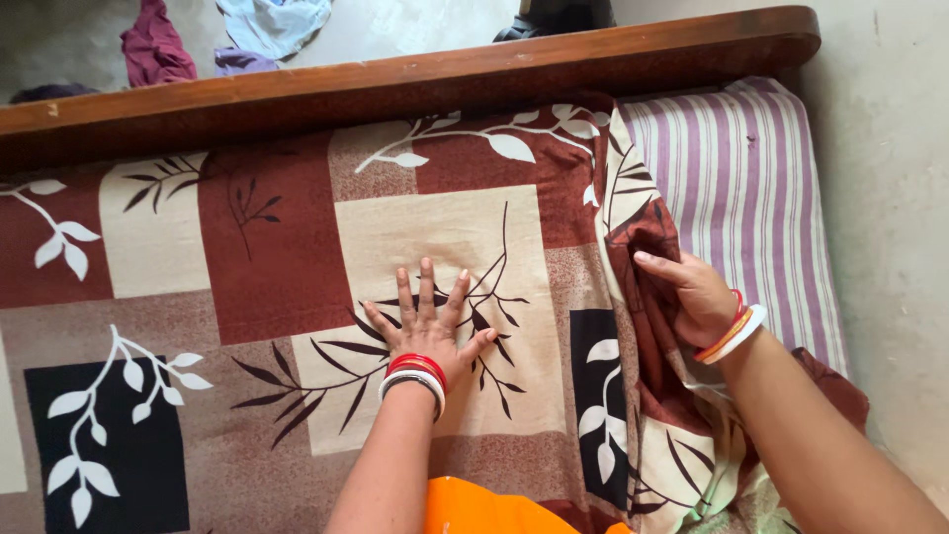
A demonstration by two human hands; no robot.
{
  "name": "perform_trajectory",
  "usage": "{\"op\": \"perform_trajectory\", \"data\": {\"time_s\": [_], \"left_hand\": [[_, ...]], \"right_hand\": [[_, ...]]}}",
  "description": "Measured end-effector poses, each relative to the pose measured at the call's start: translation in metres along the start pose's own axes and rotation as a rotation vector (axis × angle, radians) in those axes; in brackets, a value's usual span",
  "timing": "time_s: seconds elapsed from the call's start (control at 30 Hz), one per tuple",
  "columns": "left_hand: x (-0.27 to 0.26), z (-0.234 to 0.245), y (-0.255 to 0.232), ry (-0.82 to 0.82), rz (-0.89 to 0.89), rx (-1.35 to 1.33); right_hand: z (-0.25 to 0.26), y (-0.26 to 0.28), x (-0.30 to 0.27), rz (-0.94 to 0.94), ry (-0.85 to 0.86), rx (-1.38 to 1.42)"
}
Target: The person folds a patterned bed sheet on a wooden bed frame. They smooth the sheet with both hands, fold it in half lengthwise, and then fold it again to create a compact stack.
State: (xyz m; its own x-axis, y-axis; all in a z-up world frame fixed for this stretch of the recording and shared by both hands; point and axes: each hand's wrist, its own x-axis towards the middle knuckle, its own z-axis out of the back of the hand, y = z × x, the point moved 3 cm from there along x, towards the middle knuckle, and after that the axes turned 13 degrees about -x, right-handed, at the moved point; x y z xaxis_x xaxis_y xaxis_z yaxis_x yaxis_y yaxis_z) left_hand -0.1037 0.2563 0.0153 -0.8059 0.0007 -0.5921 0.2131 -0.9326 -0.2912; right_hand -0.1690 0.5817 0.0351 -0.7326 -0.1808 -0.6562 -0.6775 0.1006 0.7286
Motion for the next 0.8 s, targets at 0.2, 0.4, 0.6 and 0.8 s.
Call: {"op": "perform_trajectory", "data": {"time_s": [0.2,0.4,0.6,0.8], "left_hand": [[0.001,0.001,0.0,0.032,0.023,-0.028],[0.002,0.0,0.002,0.033,0.017,-0.037],[0.002,0.001,0.001,0.049,0.012,-0.04],[-0.003,0.006,-0.001,0.071,0.012,-0.046]], "right_hand": [[-0.012,-0.005,0.008,-0.184,0.126,-0.041],[0.003,-0.006,0.016,-0.13,0.139,-0.12],[0.017,0.018,0.025,-0.09,-0.109,-0.27],[0.047,0.029,0.054,0.099,-0.258,-0.65]]}}
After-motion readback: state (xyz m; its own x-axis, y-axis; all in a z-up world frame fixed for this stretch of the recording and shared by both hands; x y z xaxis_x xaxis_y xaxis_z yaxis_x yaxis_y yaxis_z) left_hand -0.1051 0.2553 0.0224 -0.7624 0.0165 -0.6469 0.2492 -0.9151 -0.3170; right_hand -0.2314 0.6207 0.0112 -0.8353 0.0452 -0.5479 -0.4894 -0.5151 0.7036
